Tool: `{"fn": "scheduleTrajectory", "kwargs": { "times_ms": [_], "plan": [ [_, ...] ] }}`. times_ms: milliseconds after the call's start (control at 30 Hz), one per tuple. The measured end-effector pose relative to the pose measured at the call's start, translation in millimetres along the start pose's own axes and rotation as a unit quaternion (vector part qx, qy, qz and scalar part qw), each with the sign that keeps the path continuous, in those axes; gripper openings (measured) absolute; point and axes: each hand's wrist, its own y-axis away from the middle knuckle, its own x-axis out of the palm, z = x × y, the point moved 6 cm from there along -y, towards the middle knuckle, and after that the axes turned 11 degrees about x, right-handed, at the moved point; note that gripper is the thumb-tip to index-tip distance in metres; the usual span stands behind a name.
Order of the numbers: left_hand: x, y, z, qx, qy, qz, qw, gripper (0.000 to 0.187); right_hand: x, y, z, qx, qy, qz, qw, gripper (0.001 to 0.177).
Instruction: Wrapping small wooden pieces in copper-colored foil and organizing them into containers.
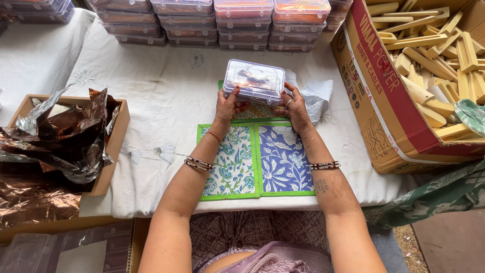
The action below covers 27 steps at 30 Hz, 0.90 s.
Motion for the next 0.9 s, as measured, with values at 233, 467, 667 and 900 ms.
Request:
{"fn": "scheduleTrajectory", "kwargs": {
  "times_ms": [233, 467, 667, 900],
  "plan": [
    [6.2, 8.7, -8.4, 0.072, -0.024, -0.032, 0.997, 0.089, 2.4, 1.7, 1.3, -0.008, 0.007, 0.018, 1.000, 0.072],
    [-22.3, -8.1, 17.7, 0.086, 0.067, -0.115, 0.987, 0.085, 5.6, -4.0, -7.0, -0.016, 0.033, 0.029, 0.999, 0.074],
    [-49.9, -25.7, -23.1, 0.125, 0.179, -0.190, 0.957, 0.081, 9.1, -4.8, -12.0, -0.024, 0.110, 0.019, 0.993, 0.070],
    [-117.8, -86.9, -105.6, 0.222, 0.181, -0.274, 0.918, 0.075, 6.3, -10.6, -14.9, -0.026, 0.136, 0.009, 0.990, 0.061]
  ]
}}
